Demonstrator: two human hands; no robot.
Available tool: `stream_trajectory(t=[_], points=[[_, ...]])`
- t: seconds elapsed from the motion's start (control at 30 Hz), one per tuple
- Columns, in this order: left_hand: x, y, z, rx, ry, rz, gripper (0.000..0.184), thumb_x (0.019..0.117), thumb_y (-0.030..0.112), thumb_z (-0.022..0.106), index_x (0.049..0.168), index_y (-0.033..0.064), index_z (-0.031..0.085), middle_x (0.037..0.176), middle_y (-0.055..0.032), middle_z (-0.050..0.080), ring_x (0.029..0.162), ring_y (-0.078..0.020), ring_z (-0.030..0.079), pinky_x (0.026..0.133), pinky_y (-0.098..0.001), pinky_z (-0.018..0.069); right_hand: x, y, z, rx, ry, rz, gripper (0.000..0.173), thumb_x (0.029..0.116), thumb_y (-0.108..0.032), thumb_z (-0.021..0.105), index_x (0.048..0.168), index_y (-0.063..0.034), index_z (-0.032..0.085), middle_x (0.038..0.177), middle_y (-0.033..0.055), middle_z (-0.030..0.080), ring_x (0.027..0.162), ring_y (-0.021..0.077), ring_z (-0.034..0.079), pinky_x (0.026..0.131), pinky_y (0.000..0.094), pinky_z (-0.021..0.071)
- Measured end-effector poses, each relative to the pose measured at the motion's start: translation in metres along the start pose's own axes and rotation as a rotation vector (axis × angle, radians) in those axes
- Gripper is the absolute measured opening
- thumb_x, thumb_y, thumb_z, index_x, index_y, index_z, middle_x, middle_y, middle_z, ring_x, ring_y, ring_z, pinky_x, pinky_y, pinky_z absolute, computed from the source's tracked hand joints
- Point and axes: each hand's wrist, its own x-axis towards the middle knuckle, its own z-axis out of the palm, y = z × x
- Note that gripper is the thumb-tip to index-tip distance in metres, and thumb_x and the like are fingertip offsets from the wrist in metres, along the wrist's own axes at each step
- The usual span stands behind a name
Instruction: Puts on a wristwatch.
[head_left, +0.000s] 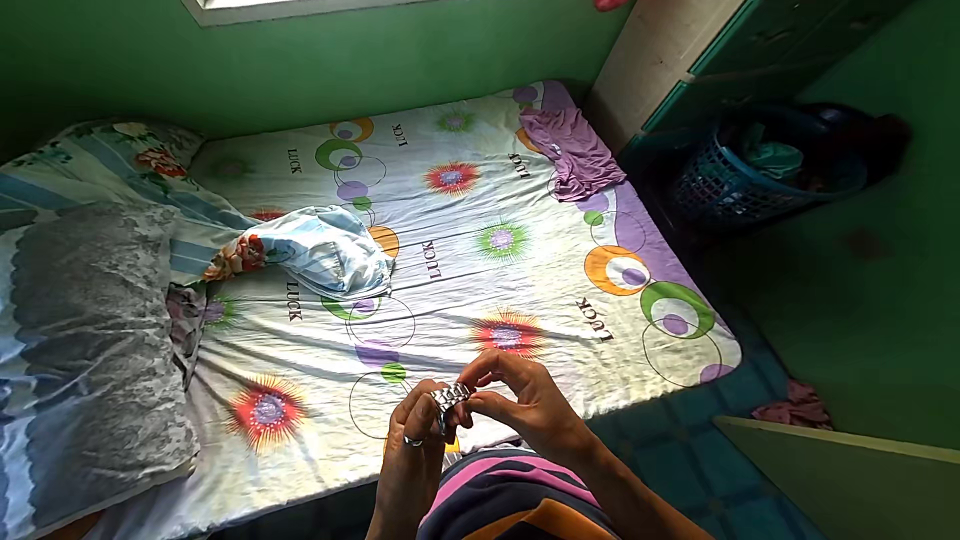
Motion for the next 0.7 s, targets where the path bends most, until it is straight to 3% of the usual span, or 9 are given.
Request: stream_trajectory(t=[0.17, 0.3, 0.47, 0.7], points=[[0.007, 0.01, -0.009, 0.178, -0.142, 0.019, 0.031, 0.1013, 0.041, 0.058, 0.111, 0.0166, 0.074, 0.099, 0.0012, 0.075, 0.089, -0.0045, 0.07, 0.081, -0.0189, 0.0563, 0.002, 0.0, -0.007, -0.144, -0.013, -0.187, 0.02, 0.0975, -0.018, 0.069, 0.109, -0.0017, 0.066, 0.106, 0.003, 0.072, 0.105, 0.0035, 0.065, 0.098, 0.0211, 0.0511], [0.009, 0.015, -0.005, 0.355, -0.091, 0.006, 0.029, 0.1001, 0.043, 0.059, 0.102, 0.019, 0.076, 0.089, 0.0062, 0.075, 0.078, 0.0008, 0.068, 0.071, -0.0156, 0.0564, 0.004, 0.002, -0.009, -0.157, -0.037, -0.21, 0.019, 0.0971, -0.016, 0.069, 0.107, 0.0008, 0.068, 0.101, 0.0063, 0.072, 0.102, 0.0067, 0.066, 0.096, 0.0219, 0.0527], [0.009, 0.009, -0.008, 0.229, -0.044, 0.03, 0.022, 0.0996, 0.035, 0.063, 0.103, 0.0177, 0.077, 0.094, 0.0045, 0.074, 0.085, -0.0014, 0.069, 0.079, -0.0187, 0.0563, 0.005, 0.006, -0.009, -0.18, -0.042, -0.17, 0.022, 0.0952, -0.013, 0.07, 0.107, 0.0061, 0.07, 0.1, 0.0108, 0.071, 0.097, 0.0065, 0.067, 0.09, 0.0192, 0.0543], [0.008, 0.004, -0.013, 0.077, -0.075, 0.017, 0.02, 0.1003, 0.03, 0.063, 0.106, 0.0155, 0.076, 0.099, 0.0013, 0.073, 0.091, -0.0045, 0.069, 0.083, -0.0209, 0.0562, 0.005, 0.01, -0.008, -0.081, -0.032, -0.087, 0.021, 0.094, -0.013, 0.07, 0.105, 0.0054, 0.069, 0.099, 0.0076, 0.072, 0.094, 0.0058, 0.068, 0.089, 0.0216, 0.0555]])
